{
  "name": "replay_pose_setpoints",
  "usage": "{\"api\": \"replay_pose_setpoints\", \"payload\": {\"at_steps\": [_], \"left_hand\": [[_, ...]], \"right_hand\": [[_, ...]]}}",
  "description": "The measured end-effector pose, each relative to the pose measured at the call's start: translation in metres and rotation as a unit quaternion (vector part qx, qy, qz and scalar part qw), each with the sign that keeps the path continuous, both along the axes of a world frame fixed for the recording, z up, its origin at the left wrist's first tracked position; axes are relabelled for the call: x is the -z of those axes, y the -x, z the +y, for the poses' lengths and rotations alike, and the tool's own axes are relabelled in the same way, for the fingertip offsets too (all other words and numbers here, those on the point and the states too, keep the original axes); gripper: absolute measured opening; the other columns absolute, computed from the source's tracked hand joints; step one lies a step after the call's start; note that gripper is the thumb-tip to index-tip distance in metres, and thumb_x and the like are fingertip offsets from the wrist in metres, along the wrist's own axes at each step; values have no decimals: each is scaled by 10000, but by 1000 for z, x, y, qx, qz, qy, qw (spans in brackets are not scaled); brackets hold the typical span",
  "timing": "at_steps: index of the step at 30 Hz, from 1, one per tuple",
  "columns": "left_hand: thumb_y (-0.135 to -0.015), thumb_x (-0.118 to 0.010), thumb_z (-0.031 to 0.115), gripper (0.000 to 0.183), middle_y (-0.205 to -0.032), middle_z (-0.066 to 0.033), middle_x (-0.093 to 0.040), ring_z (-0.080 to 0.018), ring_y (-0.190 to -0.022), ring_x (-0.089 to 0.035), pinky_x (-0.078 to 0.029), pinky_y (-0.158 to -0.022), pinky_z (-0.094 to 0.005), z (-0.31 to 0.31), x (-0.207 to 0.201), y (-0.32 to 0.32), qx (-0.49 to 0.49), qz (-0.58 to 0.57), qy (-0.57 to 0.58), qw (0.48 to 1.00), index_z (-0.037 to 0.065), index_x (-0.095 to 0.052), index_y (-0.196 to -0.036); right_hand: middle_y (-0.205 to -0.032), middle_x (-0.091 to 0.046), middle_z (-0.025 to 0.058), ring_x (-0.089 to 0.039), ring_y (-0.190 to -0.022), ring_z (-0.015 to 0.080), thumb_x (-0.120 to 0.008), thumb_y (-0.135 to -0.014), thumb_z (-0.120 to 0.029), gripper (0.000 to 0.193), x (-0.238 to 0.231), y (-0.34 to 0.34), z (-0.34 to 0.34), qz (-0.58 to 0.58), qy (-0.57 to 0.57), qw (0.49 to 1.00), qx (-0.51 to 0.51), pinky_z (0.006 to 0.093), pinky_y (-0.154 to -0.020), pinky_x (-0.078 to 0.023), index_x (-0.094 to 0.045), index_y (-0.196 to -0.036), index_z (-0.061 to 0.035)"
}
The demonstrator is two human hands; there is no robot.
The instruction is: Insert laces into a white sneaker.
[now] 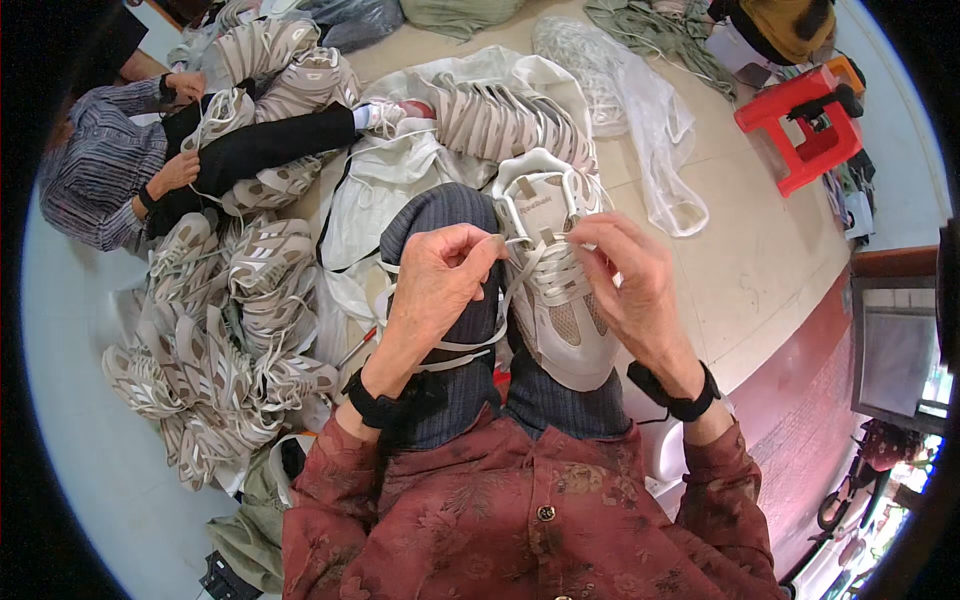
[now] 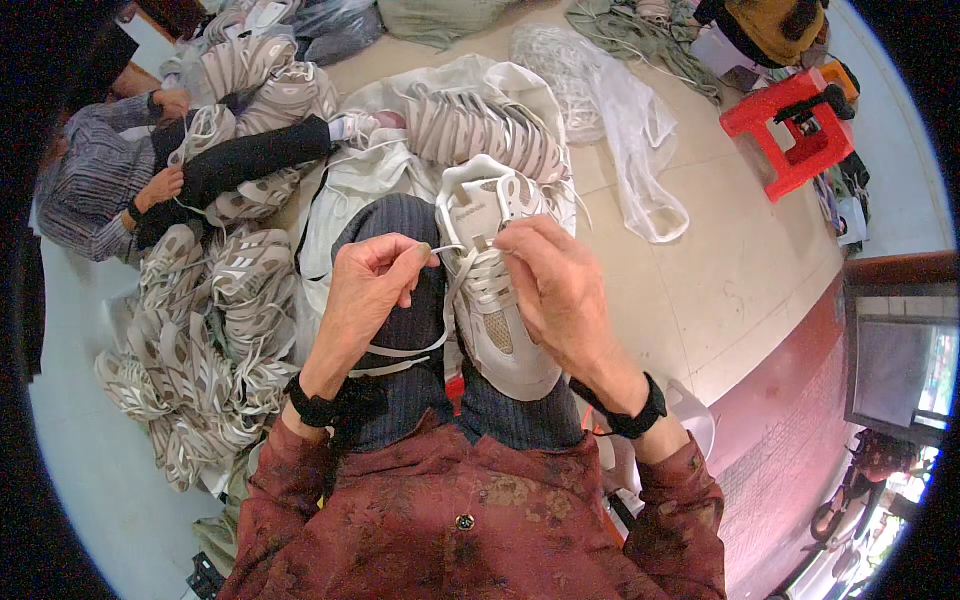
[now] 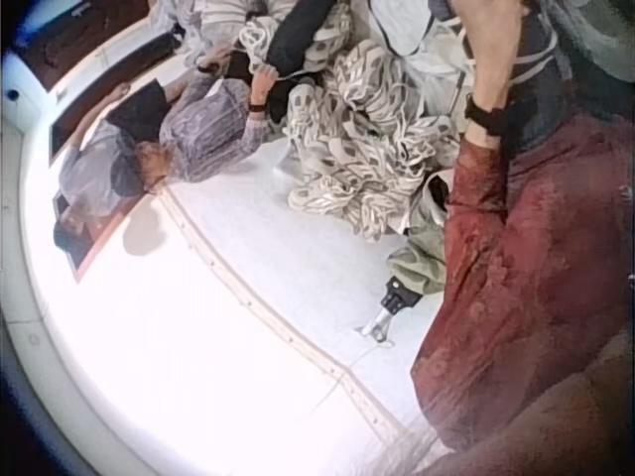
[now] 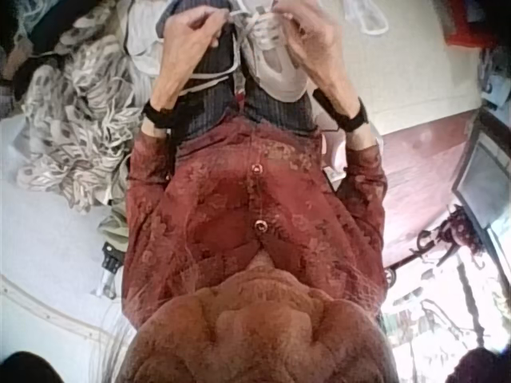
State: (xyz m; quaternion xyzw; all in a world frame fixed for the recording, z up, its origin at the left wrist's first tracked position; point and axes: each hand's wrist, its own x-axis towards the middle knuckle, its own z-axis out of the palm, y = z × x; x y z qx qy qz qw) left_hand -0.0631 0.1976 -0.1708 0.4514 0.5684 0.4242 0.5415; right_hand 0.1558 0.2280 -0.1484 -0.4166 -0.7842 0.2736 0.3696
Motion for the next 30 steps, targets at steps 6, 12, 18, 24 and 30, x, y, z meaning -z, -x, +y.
{"api": "replay_pose_setpoints", "payload": {"at_steps": [6, 12, 18, 24, 30], "left_hand": [[-969, -627, 186, 223, -665, 37, -566, -30, -560, -489, -404, -513, -180, 3, 3, -2, 2, 9, 4, 1000, 1, -728, -896], [-966, -632, 189, 218, -670, 42, -569, -29, -565, -496, -417, -514, -181, 1, 5, 1, 4, 6, 4, 1000, 7, -732, -903], [-947, -640, 158, 213, -630, 10, -587, -51, -525, -529, -432, -493, -212, 1, 7, 0, -7, -17, -7, 1000, -23, -720, -869], [-933, -658, 163, 214, -597, 6, -581, -54, -507, -536, -418, -485, -222, 1, 7, 1, -8, -14, -22, 1000, -22, -715, -843], [-964, -641, 181, 209, -664, 38, -582, -35, -545, -501, -399, -503, -184, 1, 9, 3, 13, -4, -14, 1000, 0, -727, -905]], "right_hand": [[-946, -615, 127, -659, -795, 359, -634, -765, 68, 224, 2, 0, 14, -109, -101, 987, -56, 420, -665, -522, -616, -973, -15], [-874, -558, 133, -625, -714, 365, -609, -752, 49, 192, -11, 10, 21, -287, -141, 943, -93, 457, -590, -484, -546, -913, -34], [-891, -567, 142, -631, -713, 366, -635, -751, 47, 208, 1, 13, 26, -240, -137, 959, -60, 454, -591, -503, -554, -930, -21], [-891, -604, 132, -616, -697, 323, -593, -773, 109, 215, 3, 11, 25, -78, -74, 994, -28, 386, -611, -492, -631, -950, -7], [-900, -635, 154, -644, -759, 358, -596, -795, 50, 135, -8, 13, 27, -164, -79, 982, -50, 402, -647, -518, -647, -898, -20]]}}
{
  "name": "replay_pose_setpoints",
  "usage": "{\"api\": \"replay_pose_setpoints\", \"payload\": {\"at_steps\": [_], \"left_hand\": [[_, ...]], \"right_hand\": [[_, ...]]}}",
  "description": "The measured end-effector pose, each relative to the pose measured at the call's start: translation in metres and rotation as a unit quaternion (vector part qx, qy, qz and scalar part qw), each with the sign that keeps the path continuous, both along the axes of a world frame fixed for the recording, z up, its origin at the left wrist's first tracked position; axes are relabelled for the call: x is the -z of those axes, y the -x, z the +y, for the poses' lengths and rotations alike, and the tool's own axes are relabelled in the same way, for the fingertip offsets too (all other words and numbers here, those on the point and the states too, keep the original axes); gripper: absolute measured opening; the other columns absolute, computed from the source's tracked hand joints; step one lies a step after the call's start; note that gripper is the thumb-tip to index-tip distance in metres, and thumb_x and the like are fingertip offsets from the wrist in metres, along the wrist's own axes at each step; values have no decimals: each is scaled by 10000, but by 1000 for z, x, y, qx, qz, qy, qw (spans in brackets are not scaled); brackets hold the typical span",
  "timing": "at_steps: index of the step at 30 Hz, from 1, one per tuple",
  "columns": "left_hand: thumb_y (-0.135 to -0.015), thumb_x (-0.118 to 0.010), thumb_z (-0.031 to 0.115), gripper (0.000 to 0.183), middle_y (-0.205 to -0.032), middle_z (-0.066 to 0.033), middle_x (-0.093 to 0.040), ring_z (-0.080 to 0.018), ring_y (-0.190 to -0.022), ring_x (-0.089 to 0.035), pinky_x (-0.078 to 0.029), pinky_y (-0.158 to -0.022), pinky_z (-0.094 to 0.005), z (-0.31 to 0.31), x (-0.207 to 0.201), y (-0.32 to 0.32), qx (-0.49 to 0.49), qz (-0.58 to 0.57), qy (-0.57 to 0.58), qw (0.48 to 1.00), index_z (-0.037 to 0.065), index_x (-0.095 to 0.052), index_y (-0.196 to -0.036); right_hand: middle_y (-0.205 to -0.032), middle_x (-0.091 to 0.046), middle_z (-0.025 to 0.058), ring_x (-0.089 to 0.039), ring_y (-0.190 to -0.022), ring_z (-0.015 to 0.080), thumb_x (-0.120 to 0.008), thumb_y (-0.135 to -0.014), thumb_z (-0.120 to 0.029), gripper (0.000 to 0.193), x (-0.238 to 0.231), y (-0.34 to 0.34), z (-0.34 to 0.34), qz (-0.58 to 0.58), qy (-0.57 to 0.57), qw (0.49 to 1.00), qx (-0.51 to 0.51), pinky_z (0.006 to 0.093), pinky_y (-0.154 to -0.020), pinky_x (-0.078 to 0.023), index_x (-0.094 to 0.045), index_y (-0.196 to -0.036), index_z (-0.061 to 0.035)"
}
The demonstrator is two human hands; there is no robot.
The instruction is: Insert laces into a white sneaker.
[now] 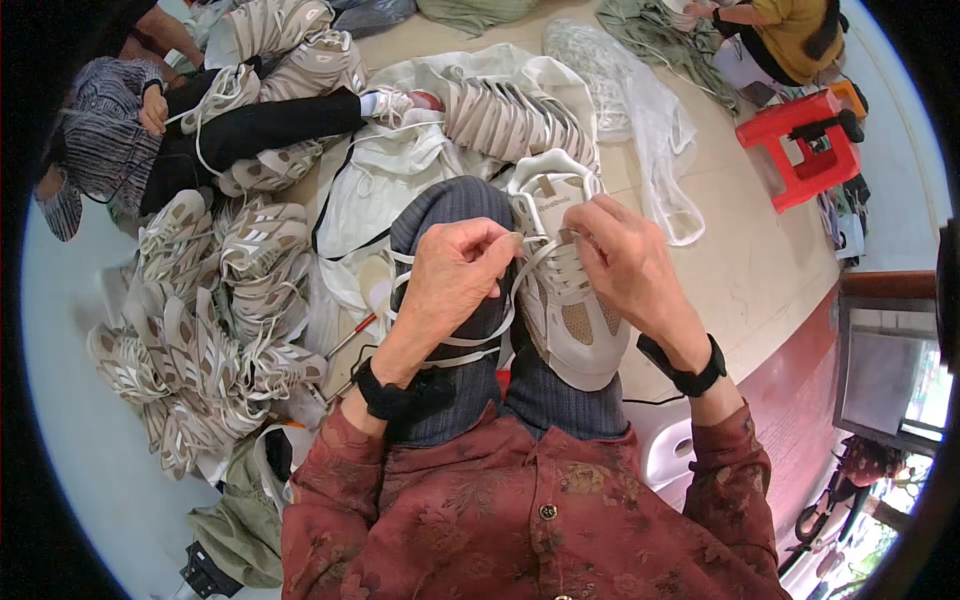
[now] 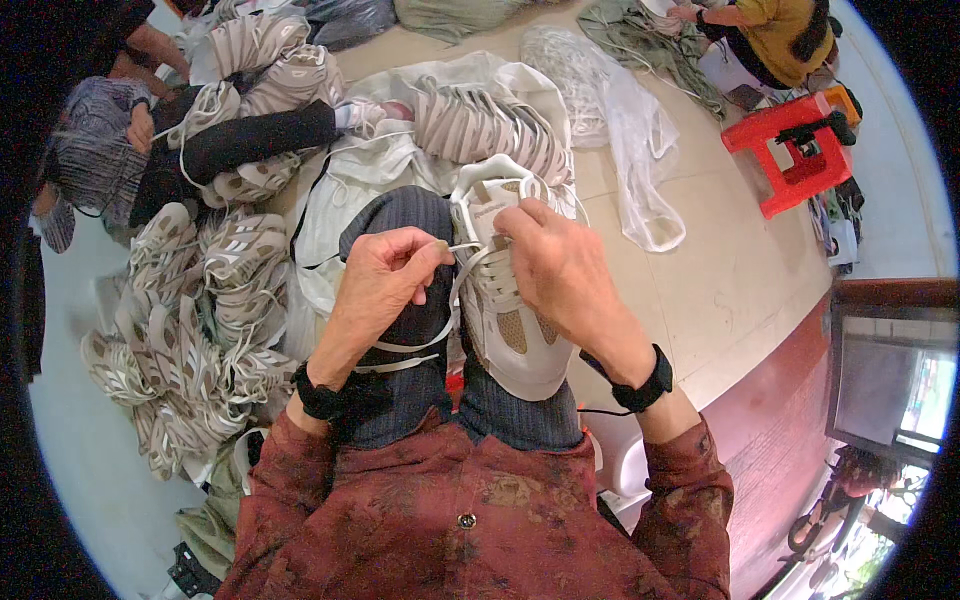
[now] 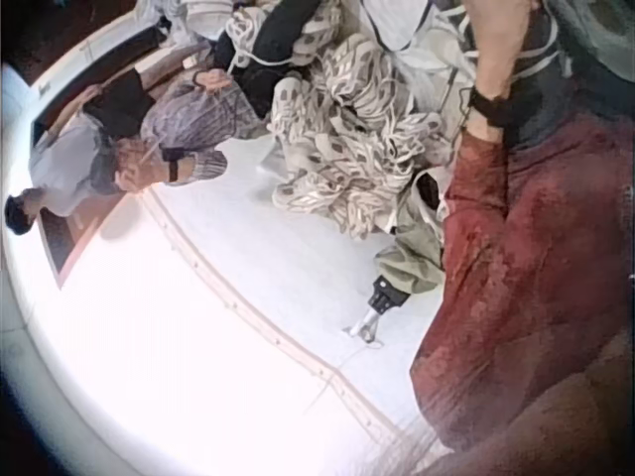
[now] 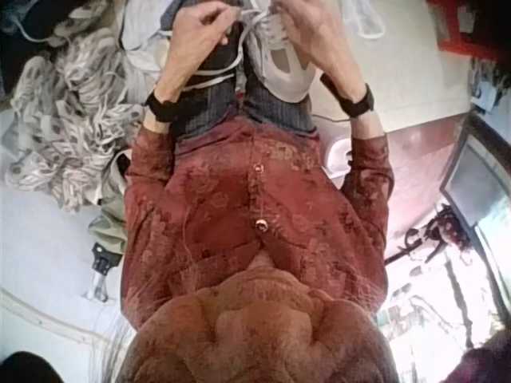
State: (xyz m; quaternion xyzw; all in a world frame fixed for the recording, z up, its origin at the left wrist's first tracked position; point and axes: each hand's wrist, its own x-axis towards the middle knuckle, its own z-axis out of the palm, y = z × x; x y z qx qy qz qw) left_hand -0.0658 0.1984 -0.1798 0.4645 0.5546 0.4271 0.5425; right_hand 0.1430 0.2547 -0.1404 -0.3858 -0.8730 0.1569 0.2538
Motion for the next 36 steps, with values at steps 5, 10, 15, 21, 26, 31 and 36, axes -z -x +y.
{"api": "replay_pose_setpoints", "payload": {"at_steps": [5, 10, 15, 21, 26, 31, 36], "left_hand": [[-968, -640, 186, 214, -663, 38, -581, -35, -539, -498, -395, -499, -183, -1, 0, 0, 3, 5, -6, 1000, 1, -728, -909], [-972, -634, 187, 215, -663, 36, -576, -34, -543, -500, -394, -498, -183, -1, 0, 1, -1, -13, -1, 1000, 3, -730, -913], [-949, -646, 160, 207, -599, 21, -570, -46, -519, -536, -421, -488, -210, 1, -4, -1, -10, -19, 5, 1000, -7, -723, -854], [-994, -603, 213, 213, -773, 24, -618, -46, -585, -562, -402, -522, -173, 5, -13, 5, 14, -83, 58, 995, 30, -713, -980], [-1032, -542, 281, 287, -885, 16, -631, -68, -715, -655, -438, -589, -183, 17, -28, -12, 37, -133, 35, 990, 41, -679, -1110], [-1063, -488, 331, 341, -906, 11, -617, -109, -767, -696, -476, -613, -198, 29, -24, -34, 108, -165, -1, 980, 39, -647, -1139], [-1053, -468, 276, 316, -856, -22, -629, -139, -736, -722, -498, -565, -214, 31, -19, -44, 115, -165, -11, 980, 7, -604, -961]], "right_hand": [[-837, -681, 29, -646, -724, 96, -619, -844, 26, 102, 1, -13, 12, 133, 409, 903, 13, 249, -623, -496, -674, -928, 10], [-908, -680, -12, -626, -795, 38, -673, -865, 3, 94, -18, -23, 12, 168, 494, 853, 7, 199, -664, -500, -687, -958, 2], [-915, -672, -10, -623, -772, 48, -683, -863, 17, 109, -17, -34, 7, 286, 502, 816, -12, 203, -640, -494, -688, -969, -7], [-889, -635, -29, -566, -674, 55, -671, -851, 58, 141, -33, -30, 4, 316, 452, 834, -17, 208, -562, -435, -686, -967, -19], [-823, -622, 40, -614, -679, 137, -654, -799, 88, 209, -38, -24, 4, 108, 91, 988, -64, 272, -546, -448, -676, -969, -31], [-766, -559, 73, -581, -624, 230, -668, -741, 107, 246, -26, -16, -2, 47, -120, 991, -25, 334, -541, -449, -659, -940, -38], [-807, -512, 80, -514, -566, 251, -641, -730, 53, 281, -12, -23, -1, 13, -177, 984, -15, 368, -513, -417, -608, -991, -45]]}}
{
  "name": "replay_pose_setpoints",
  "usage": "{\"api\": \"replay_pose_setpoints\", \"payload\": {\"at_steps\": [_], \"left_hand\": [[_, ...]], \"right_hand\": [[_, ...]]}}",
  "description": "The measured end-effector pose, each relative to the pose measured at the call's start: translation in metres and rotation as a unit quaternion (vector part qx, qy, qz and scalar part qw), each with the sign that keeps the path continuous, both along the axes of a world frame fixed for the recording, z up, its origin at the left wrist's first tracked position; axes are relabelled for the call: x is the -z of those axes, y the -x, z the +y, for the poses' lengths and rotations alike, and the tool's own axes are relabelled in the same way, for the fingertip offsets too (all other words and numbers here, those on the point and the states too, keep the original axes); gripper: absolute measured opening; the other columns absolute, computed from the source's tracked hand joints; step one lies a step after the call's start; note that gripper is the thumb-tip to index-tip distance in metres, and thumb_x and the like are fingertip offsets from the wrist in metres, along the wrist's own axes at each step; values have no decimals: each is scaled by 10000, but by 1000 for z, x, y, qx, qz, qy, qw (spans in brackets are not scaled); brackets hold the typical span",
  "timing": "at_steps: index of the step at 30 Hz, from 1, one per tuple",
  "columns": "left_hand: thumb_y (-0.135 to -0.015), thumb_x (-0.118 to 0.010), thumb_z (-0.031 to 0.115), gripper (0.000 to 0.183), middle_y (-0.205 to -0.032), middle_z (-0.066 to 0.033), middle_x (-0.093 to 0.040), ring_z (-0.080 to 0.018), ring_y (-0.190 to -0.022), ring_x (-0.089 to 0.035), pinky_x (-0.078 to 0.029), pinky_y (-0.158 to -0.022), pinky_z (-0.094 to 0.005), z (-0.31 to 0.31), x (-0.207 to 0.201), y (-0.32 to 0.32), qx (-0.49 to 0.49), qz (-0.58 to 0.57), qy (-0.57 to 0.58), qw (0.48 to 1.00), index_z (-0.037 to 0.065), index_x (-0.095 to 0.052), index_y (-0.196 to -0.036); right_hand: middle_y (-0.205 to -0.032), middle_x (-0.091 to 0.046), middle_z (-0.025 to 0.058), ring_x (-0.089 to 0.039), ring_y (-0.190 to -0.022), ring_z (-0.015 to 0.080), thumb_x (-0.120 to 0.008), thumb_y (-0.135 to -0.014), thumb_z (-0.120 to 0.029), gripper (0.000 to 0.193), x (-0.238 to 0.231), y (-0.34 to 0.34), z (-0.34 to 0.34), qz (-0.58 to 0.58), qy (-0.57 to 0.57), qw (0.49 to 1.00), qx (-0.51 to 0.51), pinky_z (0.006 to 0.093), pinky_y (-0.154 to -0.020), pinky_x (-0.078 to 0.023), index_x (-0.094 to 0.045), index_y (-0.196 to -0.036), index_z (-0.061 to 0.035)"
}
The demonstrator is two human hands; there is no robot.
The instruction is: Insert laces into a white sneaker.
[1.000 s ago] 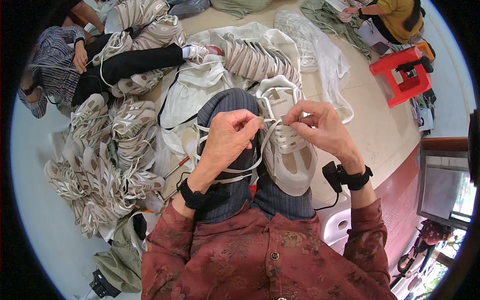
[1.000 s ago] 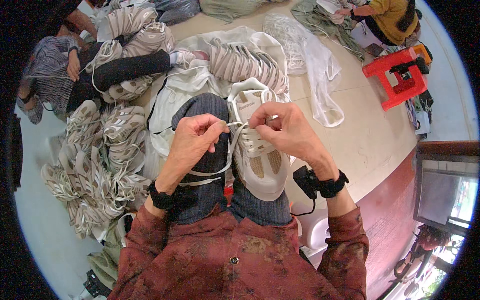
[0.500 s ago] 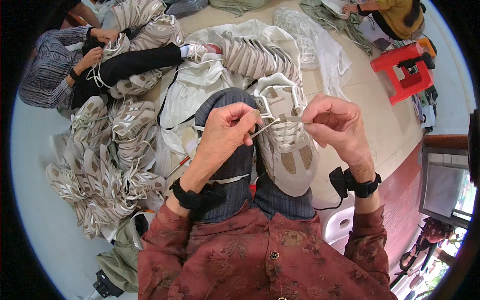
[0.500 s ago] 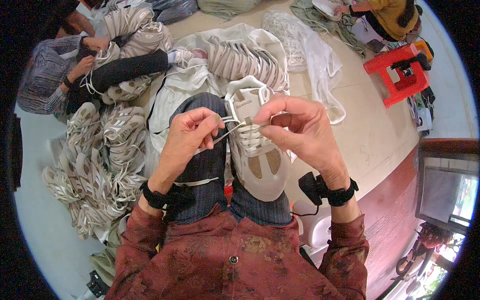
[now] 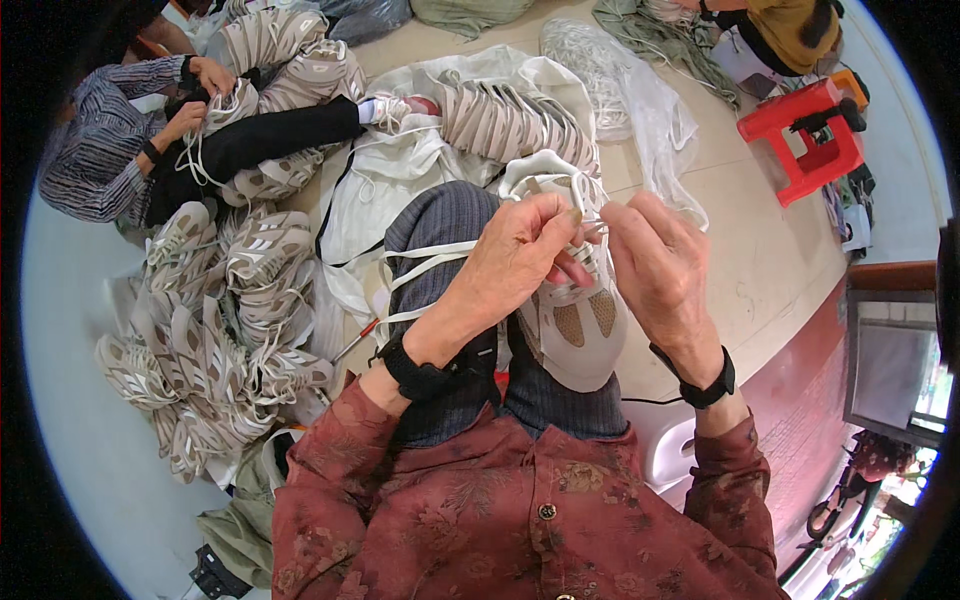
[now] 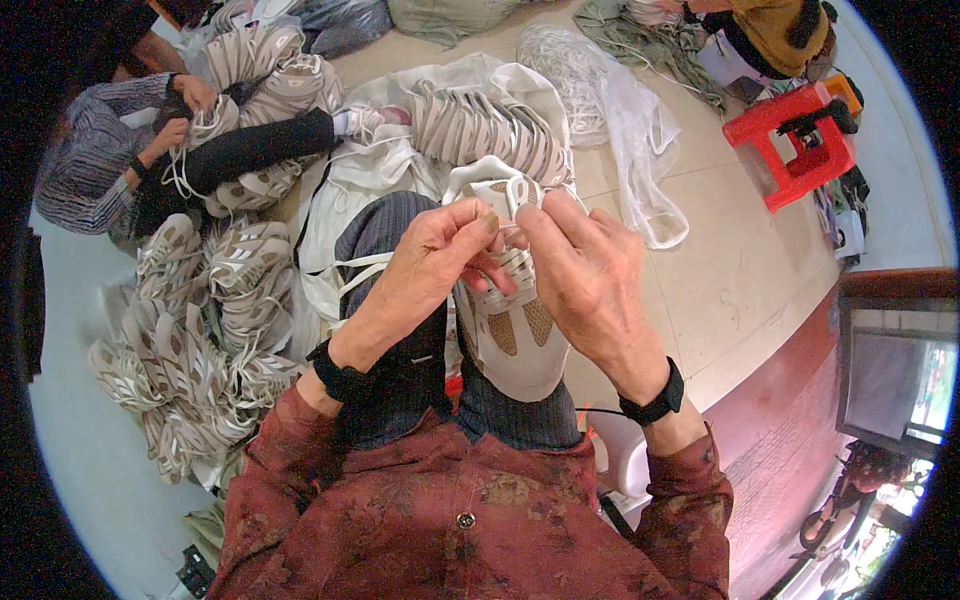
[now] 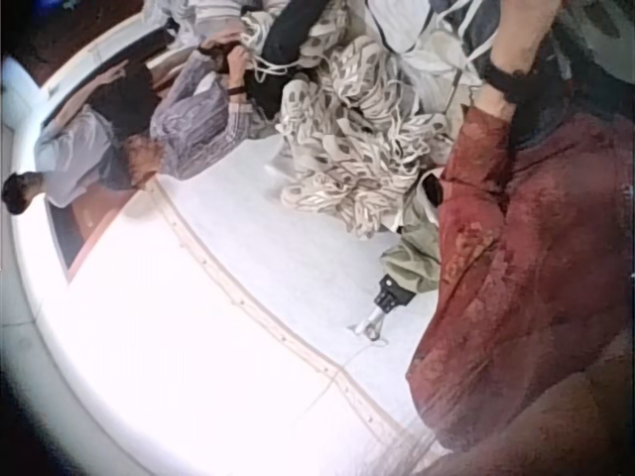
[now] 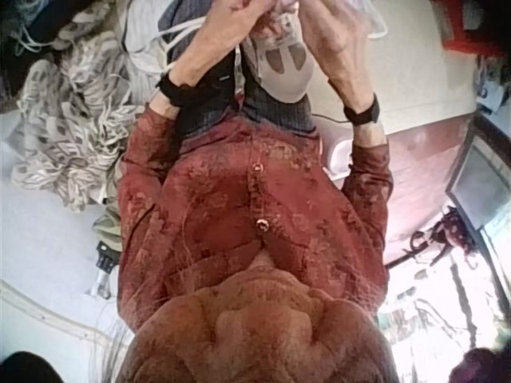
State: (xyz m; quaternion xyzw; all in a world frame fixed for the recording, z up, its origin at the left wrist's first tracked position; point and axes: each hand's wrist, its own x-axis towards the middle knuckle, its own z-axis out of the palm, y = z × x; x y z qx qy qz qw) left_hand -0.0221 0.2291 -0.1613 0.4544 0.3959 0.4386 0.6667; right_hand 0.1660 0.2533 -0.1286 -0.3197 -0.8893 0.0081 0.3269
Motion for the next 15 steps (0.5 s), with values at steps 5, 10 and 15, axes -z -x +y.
{"api": "replay_pose_setpoints", "payload": {"at_steps": [5, 10, 15], "left_hand": [[-1046, -485, 287, 327, -858, -24, -638, -137, -709, -719, -499, -559, -214, -2, -3, 0, 18, 12, 13, 1000, 8, -588, -910], [-1049, -507, 312, 293, -811, 39, -592, -77, -691, -671, -463, -605, -191, -3, -6, 0, 41, 19, 36, 998, 54, -640, -1010], [-1030, -536, 306, 275, -833, 30, -611, -69, -684, -628, -482, -645, -204, -4, -9, 5, 43, -46, 85, 994, 57, -649, -1001]], "right_hand": [[-765, -511, 80, -532, -578, 248, -641, -740, 43, 257, 7, 2, 1, 27, -9, 998, 62, 366, -514, -416, -609, -976, -53], [-800, -578, 86, -560, -614, 277, -629, -774, 49, 274, 12, 8, 4, 51, 1, 995, 84, 373, -576, -443, -632, -1027, -56], [-882, -687, 86, -650, -764, 241, -608, -827, 50, 251, 17, 8, 1, 178, 192, 962, 72, 334, -691, -484, -680, -1052, -34]]}}
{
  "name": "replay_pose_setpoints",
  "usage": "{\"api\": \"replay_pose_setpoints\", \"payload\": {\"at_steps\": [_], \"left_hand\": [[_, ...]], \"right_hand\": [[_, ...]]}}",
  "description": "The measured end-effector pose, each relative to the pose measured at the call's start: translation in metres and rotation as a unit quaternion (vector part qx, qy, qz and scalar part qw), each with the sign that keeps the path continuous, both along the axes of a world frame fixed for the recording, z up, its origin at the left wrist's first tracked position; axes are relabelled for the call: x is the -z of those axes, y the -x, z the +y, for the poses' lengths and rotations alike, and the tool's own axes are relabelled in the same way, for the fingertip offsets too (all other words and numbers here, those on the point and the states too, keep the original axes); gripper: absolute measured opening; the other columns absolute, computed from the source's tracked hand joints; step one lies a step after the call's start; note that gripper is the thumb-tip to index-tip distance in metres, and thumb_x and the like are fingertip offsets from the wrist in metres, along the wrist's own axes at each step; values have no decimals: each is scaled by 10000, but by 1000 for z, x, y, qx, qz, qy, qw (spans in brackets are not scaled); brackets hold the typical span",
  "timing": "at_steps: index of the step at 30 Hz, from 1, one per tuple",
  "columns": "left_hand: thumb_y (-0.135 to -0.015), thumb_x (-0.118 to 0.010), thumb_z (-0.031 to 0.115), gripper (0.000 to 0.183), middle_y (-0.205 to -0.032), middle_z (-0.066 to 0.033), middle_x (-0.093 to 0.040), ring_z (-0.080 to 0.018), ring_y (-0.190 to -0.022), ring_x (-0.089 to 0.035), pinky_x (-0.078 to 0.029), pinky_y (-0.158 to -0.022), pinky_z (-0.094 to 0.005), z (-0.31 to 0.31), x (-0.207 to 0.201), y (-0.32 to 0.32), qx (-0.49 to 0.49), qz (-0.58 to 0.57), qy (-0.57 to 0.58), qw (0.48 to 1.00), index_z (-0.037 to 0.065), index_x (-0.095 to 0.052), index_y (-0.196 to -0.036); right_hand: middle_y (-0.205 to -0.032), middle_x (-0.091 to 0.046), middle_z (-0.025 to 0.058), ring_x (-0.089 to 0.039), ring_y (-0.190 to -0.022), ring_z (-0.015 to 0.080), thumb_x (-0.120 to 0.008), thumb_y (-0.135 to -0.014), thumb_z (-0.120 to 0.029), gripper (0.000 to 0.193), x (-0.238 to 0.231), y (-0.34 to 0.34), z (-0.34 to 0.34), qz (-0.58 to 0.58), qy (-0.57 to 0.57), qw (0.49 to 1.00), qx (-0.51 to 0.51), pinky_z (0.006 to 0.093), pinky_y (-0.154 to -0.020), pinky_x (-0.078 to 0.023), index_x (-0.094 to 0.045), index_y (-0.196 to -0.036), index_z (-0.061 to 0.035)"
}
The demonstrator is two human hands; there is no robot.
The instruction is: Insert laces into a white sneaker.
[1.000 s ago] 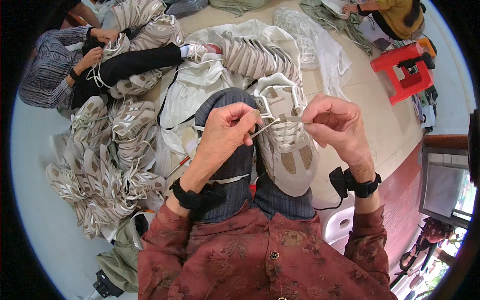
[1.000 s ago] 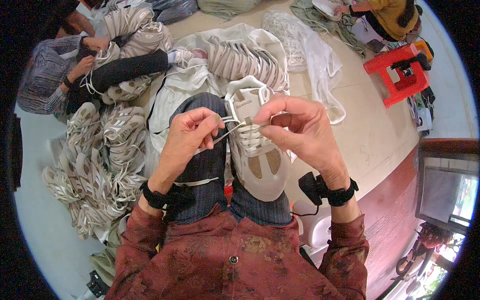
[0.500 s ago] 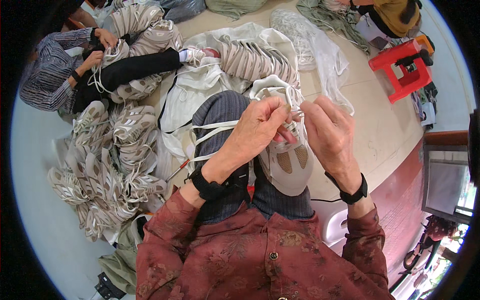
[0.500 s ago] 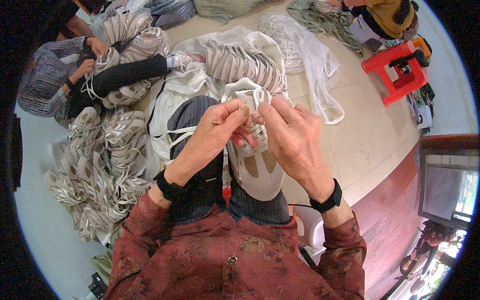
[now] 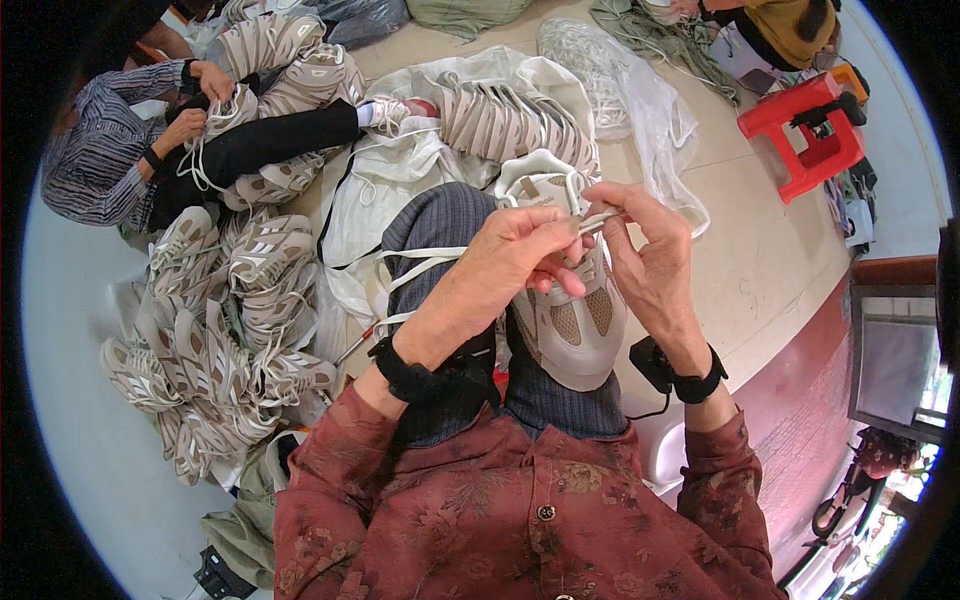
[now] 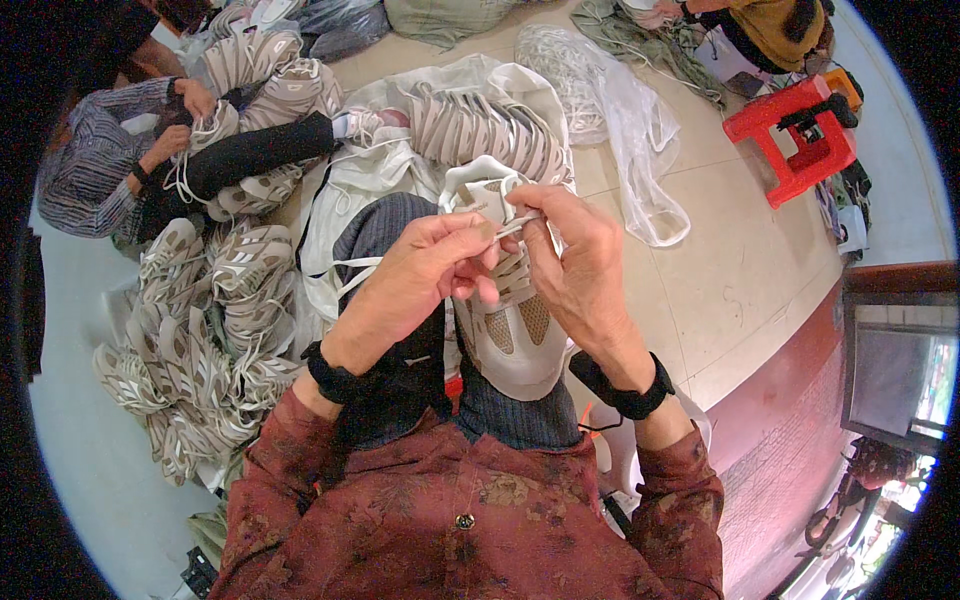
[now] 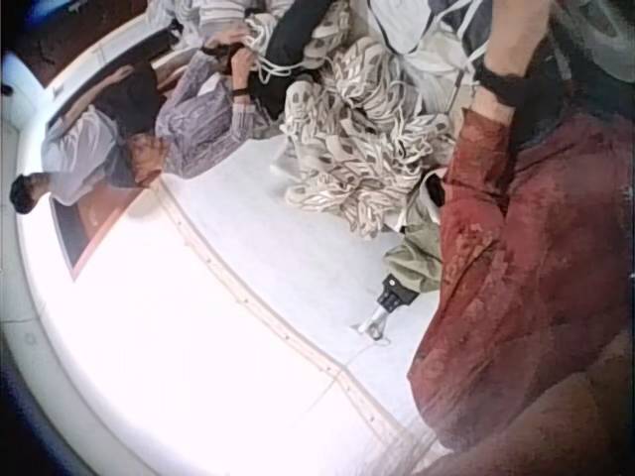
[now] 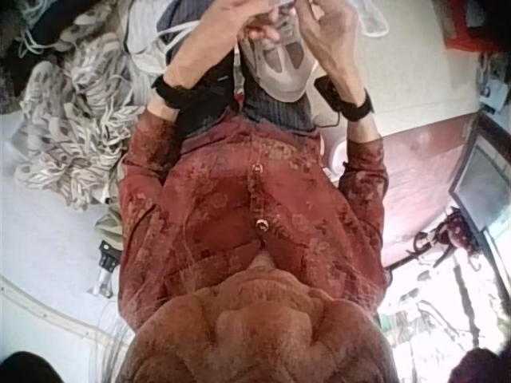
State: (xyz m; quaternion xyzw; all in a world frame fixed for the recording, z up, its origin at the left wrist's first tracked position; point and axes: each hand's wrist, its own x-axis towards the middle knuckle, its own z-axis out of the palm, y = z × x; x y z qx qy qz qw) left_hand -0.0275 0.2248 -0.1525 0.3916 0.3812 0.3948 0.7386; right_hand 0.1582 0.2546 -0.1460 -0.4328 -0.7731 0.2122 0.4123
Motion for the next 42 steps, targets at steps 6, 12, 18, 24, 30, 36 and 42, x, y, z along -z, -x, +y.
{"api": "replay_pose_setpoints", "payload": {"at_steps": [6, 12, 18, 24, 30, 36, 42], "left_hand": [[-1018, -553, 293, 260, -854, 11, -630, -74, -668, -592, -499, -671, -213, -2, -6, 9, -68, -45, 27, 996, 56, -651, -971], [-1019, -551, 276, 265, -814, 8, -626, -70, -666, -591, -482, -636, -211, -5, -5, 18, -79, -14, -26, 996, 39, -648, -952], [-1022, -547, 263, 272, -780, 9, -622, -64, -671, -596, -438, -605, -192, -10, -6, 23, -78, 60, -73, 992, 25, -650, -940], [-1021, -556, 262, 277, -765, 12, -630, -58, -668, -599, -421, -593, -191, -12, -5, 24, -72, 92, -106, 987, 15, -666, -963], [-1024, -558, 256, 272, -752, 15, -635, -56, -670, -606, -411, -590, -189, -14, -8, 23, -71, 118, -127, 982, 16, -680, -985], [-1022, -541, 221, 269, -875, -21, -654, -80, -707, -650, -426, -586, -197, -21, -1, 28, -95, 176, -121, 972, -11, -674, -989], [-1011, -530, 142, 233, -998, -62, -643, -118, -742, -695, -490, -587, -210, -39, 16, 32, -97, 218, -124, 963, -59, -648, -1020]], "right_hand": [[-883, -715, 29, -628, -851, 96, -685, -863, -39, 123, -6, -5, 1, 112, 209, 970, -47, 281, -759, -491, -733, -975, -21], [-881, -711, 5, -615, -804, 87, -728, -845, -76, 118, -4, -7, 4, 132, 267, 946, -125, 261, -754, -491, -743, -954, -33], [-877, -699, 1, -592, -799, 70, -732, -873, -124, 145, -5, -11, 7, 84, 327, 932, -136, 254, -746, -492, -740, -970, -16], [-857, -687, -11, -563, -764, 64, -690, -935, -189, 187, -7, -15, 11, 65, 349, 923, -149, 253, -682, -469, -735, -977, -13], [-834, -663, -21, -537, -743, 63, -690, -932, -175, 155, -2, -17, 12, 23, 340, 929, -146, 250, -652, -446, -732, -968, -30], [-807, -630, -50, -522, -745, 44, -711, -909, -153, 116, -3, -21, 11, 53, 350, 919, -174, 232, -644, -431, -716, -908, -36], [-830, -628, -60, -531, -769, 21, -691, -937, -119, 110, -9, -24, 8, 117, 398, 893, -172, 213, -674, -452, -699, -953, -11]]}}
